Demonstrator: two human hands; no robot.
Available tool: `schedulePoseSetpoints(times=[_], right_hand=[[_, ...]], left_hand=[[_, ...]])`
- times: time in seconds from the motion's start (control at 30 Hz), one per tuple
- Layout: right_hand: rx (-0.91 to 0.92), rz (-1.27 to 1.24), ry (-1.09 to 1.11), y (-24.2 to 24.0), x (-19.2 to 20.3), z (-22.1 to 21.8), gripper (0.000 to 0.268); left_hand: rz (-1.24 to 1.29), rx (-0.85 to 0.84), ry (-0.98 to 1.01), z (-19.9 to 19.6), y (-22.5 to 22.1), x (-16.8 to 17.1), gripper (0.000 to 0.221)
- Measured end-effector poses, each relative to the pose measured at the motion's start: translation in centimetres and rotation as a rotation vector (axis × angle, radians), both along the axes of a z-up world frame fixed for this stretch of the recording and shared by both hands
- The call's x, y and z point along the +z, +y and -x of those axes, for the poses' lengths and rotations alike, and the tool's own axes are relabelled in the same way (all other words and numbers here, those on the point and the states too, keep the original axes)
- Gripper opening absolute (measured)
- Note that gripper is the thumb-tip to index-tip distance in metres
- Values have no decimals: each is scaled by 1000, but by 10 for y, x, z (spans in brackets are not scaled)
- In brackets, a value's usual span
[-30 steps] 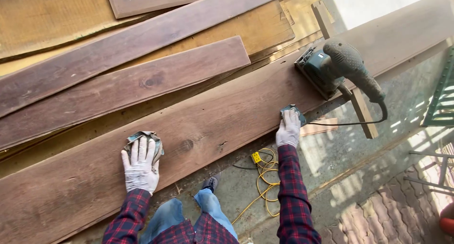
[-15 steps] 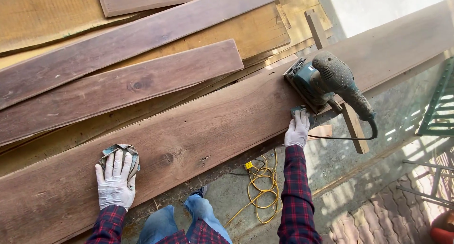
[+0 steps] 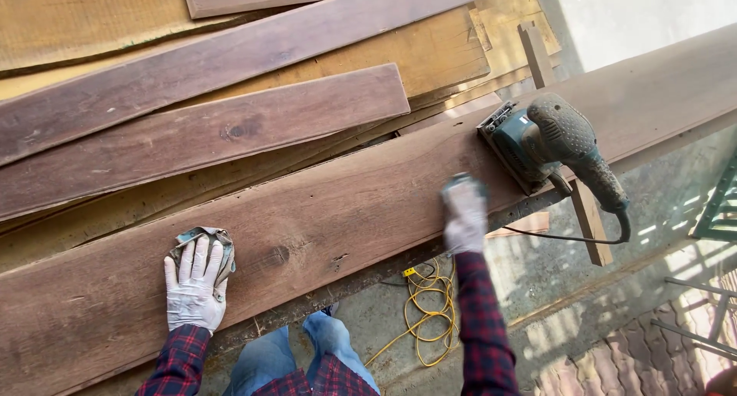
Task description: The person sands long wooden boards laid across supports, first running an electric orbital sander along the board surfaces, then hand-rubbing the boards with a folded sandpaper block, working along the length of each board.
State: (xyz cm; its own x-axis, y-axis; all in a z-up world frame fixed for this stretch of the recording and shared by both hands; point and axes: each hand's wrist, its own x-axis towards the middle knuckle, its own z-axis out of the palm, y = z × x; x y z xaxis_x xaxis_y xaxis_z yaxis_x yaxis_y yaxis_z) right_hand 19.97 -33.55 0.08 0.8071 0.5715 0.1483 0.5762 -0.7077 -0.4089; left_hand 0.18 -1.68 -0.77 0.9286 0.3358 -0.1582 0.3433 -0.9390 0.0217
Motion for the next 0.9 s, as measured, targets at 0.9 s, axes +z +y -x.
schedulePoseSetpoints(times=[0.9], right_hand=[[-100, 299, -431, 16, -61, -73, 36]], left_hand=[[150, -4, -72, -15, -8, 38, 88]])
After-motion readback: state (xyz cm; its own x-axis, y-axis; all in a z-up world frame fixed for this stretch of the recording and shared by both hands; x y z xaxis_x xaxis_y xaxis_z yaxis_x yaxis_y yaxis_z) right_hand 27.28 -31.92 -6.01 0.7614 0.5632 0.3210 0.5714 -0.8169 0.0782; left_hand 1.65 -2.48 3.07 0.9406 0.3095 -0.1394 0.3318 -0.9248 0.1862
